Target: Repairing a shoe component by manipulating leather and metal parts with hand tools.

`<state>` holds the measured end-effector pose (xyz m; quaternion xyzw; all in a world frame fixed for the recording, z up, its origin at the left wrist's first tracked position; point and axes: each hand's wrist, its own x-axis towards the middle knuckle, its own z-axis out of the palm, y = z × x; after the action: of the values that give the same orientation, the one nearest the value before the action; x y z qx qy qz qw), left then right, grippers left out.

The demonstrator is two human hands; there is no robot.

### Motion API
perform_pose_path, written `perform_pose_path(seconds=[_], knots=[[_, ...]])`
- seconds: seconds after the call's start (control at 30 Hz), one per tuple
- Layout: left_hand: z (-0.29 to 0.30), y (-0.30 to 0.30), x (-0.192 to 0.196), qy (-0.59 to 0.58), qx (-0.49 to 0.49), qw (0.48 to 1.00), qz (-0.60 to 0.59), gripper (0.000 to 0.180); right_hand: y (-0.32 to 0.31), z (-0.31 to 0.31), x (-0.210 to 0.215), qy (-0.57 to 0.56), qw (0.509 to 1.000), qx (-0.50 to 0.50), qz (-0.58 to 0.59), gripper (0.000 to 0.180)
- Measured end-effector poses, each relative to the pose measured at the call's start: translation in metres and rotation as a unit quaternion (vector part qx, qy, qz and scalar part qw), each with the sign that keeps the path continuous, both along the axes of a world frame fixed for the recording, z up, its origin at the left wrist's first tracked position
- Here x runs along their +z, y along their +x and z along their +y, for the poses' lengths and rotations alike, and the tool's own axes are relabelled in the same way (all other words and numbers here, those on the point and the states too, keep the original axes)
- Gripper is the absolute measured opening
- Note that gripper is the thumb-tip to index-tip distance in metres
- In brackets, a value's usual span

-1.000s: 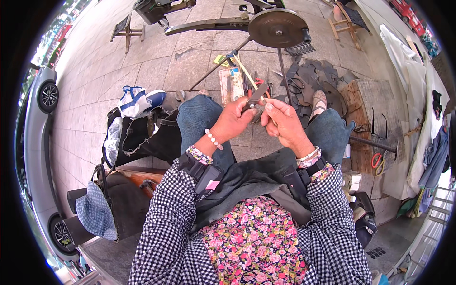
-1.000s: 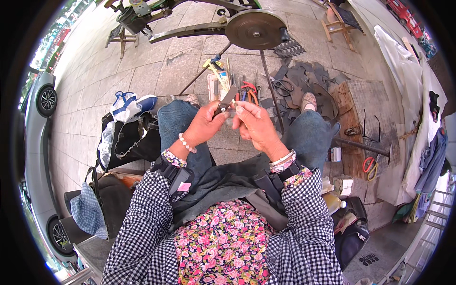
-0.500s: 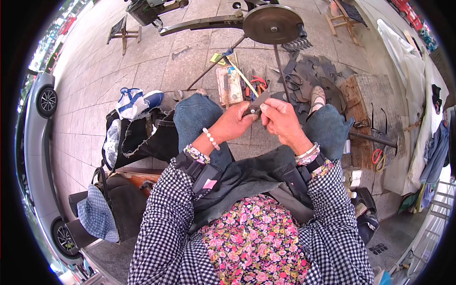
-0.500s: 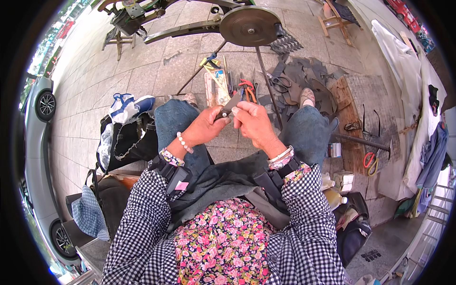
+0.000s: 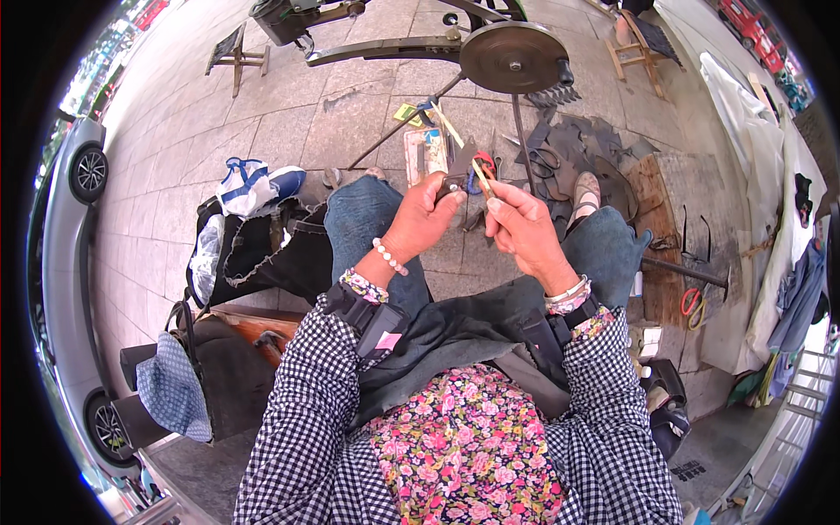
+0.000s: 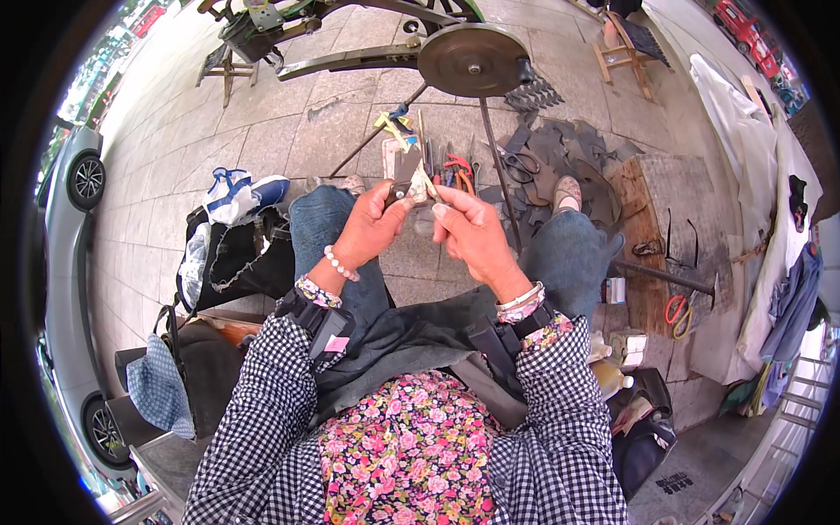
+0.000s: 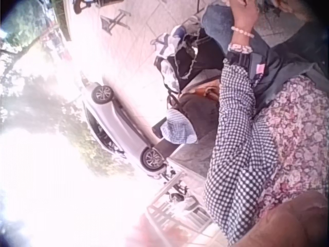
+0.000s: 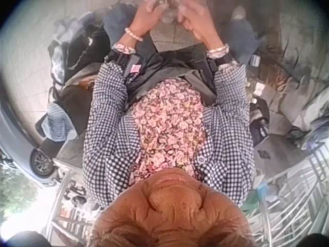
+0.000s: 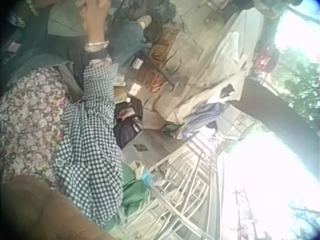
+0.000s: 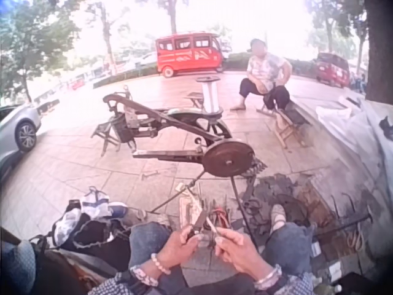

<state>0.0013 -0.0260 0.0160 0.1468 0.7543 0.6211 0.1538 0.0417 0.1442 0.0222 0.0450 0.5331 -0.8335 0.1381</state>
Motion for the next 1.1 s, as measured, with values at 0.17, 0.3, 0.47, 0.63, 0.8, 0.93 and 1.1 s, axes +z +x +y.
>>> perform_pose_path(seconds=[0.17, 0.3, 0.47, 0.63, 0.8, 0.93, 1.1], knots=[[0.003, -0.002, -0.013, -0.017, 0.017, 0.997, 0.071, 0.009, 0.003, 0.003, 0.003, 0.113, 0.993, -0.006, 0.022, 0.031], [0.005, 0.000, -0.017, -0.032, -0.026, 0.988, 0.149, 0.012, 0.003, 0.003, 0.001, 0.126, 0.991, -0.026, 0.033, 0.032], [0.014, 0.009, -0.020, 0.049, -0.098, 0.987, 0.121, 0.017, 0.002, 0.004, -0.005, 0.111, 0.993, -0.033, -0.008, 0.023], [0.009, 0.009, -0.013, -0.092, -0.073, 0.986, 0.120, 0.015, -0.001, 0.002, -0.006, 0.064, 0.997, -0.032, -0.035, 0.024], [0.008, 0.009, -0.009, -0.165, -0.022, 0.964, 0.205, 0.015, 0.001, -0.001, -0.005, 0.039, 0.999, -0.015, -0.027, 0.029], [0.012, 0.014, -0.006, -0.261, -0.024, 0.932, 0.250, 0.017, 0.003, -0.003, -0.004, 0.076, 0.996, -0.018, -0.041, 0.029], [0.013, 0.011, -0.009, -0.313, -0.007, 0.919, 0.241, 0.020, 0.006, -0.010, 0.002, 0.096, 0.995, -0.019, -0.036, 0.028]])
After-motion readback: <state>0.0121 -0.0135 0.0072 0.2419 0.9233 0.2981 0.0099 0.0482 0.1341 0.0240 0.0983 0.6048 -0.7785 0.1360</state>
